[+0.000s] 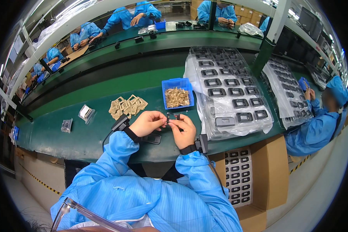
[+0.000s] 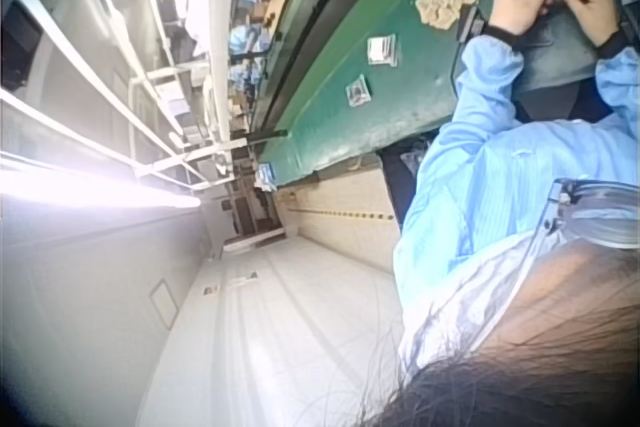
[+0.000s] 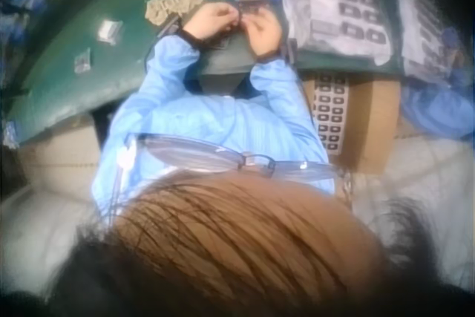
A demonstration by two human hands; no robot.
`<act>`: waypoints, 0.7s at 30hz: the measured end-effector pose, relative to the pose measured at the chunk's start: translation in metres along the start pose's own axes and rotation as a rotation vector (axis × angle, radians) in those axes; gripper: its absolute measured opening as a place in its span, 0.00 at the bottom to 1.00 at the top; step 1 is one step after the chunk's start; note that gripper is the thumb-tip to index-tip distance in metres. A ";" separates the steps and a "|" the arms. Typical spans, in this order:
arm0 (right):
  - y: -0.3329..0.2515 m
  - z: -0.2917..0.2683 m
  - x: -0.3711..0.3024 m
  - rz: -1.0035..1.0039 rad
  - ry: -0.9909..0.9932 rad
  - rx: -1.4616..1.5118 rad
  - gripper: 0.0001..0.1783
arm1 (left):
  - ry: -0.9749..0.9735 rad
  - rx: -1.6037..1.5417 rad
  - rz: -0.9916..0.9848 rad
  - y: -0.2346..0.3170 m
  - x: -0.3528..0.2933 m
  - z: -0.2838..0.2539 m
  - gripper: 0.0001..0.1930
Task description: The recorder is assembling small black plastic components with beige/metal inserts on a factory assembly line workbench.
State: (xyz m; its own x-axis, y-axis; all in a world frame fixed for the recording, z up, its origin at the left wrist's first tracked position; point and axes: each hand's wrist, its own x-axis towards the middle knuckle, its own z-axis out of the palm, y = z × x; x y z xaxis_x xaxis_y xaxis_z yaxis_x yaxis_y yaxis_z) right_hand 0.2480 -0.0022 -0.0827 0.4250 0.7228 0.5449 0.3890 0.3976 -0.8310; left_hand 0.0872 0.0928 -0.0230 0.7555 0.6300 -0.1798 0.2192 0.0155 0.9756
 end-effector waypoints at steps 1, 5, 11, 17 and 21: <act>0.001 0.000 0.000 0.018 -0.003 0.028 0.10 | 0.045 0.166 0.057 0.005 -0.001 0.003 0.08; 0.015 -0.002 -0.003 0.172 -0.010 0.277 0.06 | 0.270 0.929 0.644 0.010 0.006 0.015 0.05; 0.021 -0.007 0.001 0.274 0.124 0.408 0.05 | 0.454 1.250 0.690 0.025 0.041 -0.002 0.05; 0.015 -0.005 0.002 0.166 0.133 0.222 0.07 | 0.582 1.002 0.450 0.016 0.073 -0.019 0.07; 0.013 -0.007 0.002 0.150 0.100 0.167 0.09 | 0.556 0.664 0.512 0.024 0.050 -0.007 0.12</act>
State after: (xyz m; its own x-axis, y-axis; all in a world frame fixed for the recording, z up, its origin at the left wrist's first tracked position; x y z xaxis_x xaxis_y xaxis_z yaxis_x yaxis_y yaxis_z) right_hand 0.2598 0.0010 -0.0918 0.5502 0.7243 0.4156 0.1783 0.3844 -0.9058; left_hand 0.1255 0.1297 -0.0080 0.4966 0.7152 0.4918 0.3768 -0.6881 0.6201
